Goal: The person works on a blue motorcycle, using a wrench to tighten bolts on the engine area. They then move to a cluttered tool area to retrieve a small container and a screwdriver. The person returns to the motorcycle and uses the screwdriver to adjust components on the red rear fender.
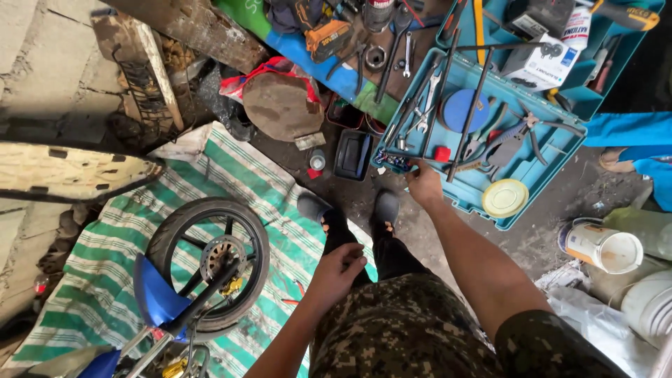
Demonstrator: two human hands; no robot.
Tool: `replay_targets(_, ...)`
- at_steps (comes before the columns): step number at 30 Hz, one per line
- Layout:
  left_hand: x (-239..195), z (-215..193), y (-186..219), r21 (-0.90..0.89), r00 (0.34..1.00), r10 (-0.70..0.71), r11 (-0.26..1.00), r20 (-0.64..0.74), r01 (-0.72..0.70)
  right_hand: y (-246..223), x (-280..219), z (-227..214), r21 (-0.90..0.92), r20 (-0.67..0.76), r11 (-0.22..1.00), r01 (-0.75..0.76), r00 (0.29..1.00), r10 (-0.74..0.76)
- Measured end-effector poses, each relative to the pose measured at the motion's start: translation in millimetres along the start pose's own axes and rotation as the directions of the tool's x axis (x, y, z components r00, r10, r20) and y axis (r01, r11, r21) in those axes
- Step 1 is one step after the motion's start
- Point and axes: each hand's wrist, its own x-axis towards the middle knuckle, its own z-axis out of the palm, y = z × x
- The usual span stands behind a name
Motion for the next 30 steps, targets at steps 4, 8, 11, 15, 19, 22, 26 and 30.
replay_targets(4, 5.2, -4.4, -13.6, -0.081, 0.993, -0.098, 0.992, -0.066, 0.093, 27.5, 54.4, 20.0, -0.139, -0.155, 0.990, 0.028, 0.987, -0.050)
replay_targets(8, 4.2, 1.2, -9.3, -0.083, 0.986, -0.162, 0.984, -0.027, 0.159, -34.0, 48.2, -21.5, -0.087, -0.042, 0.993, 0.084, 0.995, -0.088)
replay_targets(11, 3.9, 0.7, -3.3, -0.045, 0.976, -0.214, 0.976, 0.036, 0.215, -50.0, 54.1, -27.1, -0.333, 0.067, 0.940, 0.073, 0.996, -0.053)
replay_targets(15, 15.5, -3.0, 1.4, -0.049, 0.972, -0.218, 0.974, 0.084, 0.223, -55.8, 65.2, -26.4, -0.494, 0.160, 0.864, 0.092, 0.987, -0.014)
replay_targets(19, 29.1, -5.0, 6.4, -0.038, 0.980, -0.169, 0.984, 0.100, 0.174, -53.7, 67.5, -28.9, -0.573, 0.188, 0.804, 0.161, 0.980, -0.062)
replay_targets(22, 37.4, -7.1, 15.1, -0.040, 0.979, -0.165, 0.985, 0.122, 0.171, -39.4, 63.6, -32.9, -0.594, 0.178, 0.777, 0.210, 0.976, -0.128)
replay_targets(26, 51.6, 1.3, -16.7, -0.171, 0.995, 0.006, 0.985, 0.099, 0.011, 1.2, 39.6, -44.0, -0.618, 0.021, 0.713, 0.330, 0.914, -0.405)
replay_targets(30, 74.3, 8.1, -28.7, -0.200, 0.998, -0.017, 0.979, 0.064, 0.029, -0.1, -29.3, -64.8, -0.464, 0.081, 0.791, 0.398, 0.909, -0.410)
